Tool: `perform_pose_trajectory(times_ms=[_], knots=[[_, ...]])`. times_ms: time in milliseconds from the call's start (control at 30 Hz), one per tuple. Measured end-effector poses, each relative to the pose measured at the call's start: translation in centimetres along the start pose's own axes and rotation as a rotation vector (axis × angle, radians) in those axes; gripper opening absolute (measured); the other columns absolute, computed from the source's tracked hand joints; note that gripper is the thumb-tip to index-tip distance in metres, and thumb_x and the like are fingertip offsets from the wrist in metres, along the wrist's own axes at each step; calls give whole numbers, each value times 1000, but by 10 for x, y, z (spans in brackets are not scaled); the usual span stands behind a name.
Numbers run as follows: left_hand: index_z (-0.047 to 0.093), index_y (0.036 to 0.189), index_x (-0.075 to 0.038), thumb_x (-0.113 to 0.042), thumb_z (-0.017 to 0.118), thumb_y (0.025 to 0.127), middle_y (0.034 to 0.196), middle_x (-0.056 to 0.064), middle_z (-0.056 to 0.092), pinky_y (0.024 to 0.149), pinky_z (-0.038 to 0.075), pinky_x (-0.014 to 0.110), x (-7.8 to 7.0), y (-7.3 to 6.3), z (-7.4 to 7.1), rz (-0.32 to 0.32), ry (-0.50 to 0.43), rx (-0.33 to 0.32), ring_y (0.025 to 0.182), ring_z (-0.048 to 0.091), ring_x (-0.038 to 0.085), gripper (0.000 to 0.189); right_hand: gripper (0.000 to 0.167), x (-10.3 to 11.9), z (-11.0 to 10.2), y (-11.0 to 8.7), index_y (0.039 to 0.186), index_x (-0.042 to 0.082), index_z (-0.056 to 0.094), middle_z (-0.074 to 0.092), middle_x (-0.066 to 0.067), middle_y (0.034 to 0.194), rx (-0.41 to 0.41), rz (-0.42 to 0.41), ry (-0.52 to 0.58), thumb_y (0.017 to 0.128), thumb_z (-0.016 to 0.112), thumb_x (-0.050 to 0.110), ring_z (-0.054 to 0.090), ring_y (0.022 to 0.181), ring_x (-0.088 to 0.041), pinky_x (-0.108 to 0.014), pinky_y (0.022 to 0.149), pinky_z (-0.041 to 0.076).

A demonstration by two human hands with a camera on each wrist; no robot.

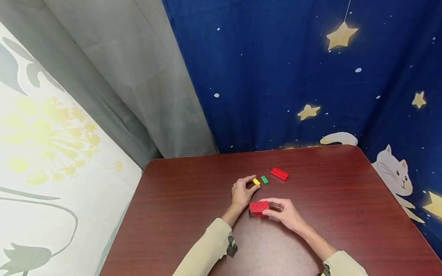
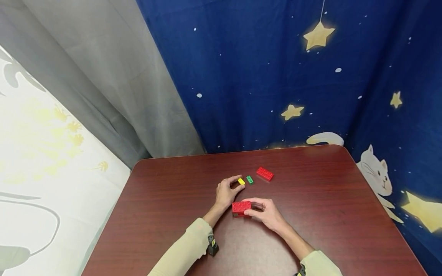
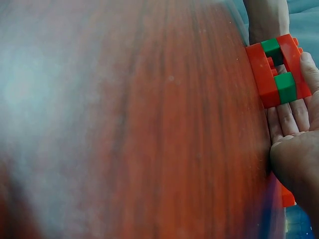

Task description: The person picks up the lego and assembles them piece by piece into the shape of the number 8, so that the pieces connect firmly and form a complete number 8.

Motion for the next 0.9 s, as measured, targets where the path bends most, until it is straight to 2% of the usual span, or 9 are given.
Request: perform_pose_trajectory(times_ms=[133,333,500,700,767,900], knots=[[79,130,-21,-27,87,92,124,-5,77,101,55,47,-1,0,0,14,-24,19,123,68,19,39,37,0,-1,-1,131,0,73,76,-16,122,-2,3,-6,95,81,7,72,114,-11,-22,85,59],[78,131,-21,-28,85,94,121,-8,78,104,54,44,0,-3,1,-11,-86,82,123,68,13,38,36,-1,-1,-1,131,0,73,75,-17,123,-4,12,1,95,80,6,72,114,-11,-22,85,59],[77,131,-13,-22,84,95,121,-2,78,102,56,41,-3,-7,-3,-23,-224,115,118,71,15,38,36,0,0,-1,130,-1,73,76,-17,122,-5,11,10,95,80,6,72,112,-9,-22,83,59],[74,134,-6,-16,82,96,125,5,76,96,59,29,5,-12,-8,-105,-447,185,117,72,17,40,36,-1,2,1,129,-5,72,77,-18,117,10,-5,41,95,80,3,73,105,-9,-22,79,60],[74,134,-5,-14,82,96,125,7,76,95,59,28,6,-16,-9,-126,-494,216,115,73,18,40,36,-2,2,1,128,-6,72,77,-17,116,8,-11,39,95,80,3,73,106,-9,-22,80,60],[72,135,-2,-11,80,97,126,13,75,95,59,30,4,-23,-12,-127,-548,258,115,74,22,40,36,-2,0,1,128,-3,73,77,-16,119,-9,-9,10,94,81,4,73,110,-10,-22,84,59]])
Point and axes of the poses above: each hand's wrist, its own y-axis towards the middle knuckle, its own z-axis out of the palm, x = y × z, the point moved 10 cm from there along y, towards the middle knuckle
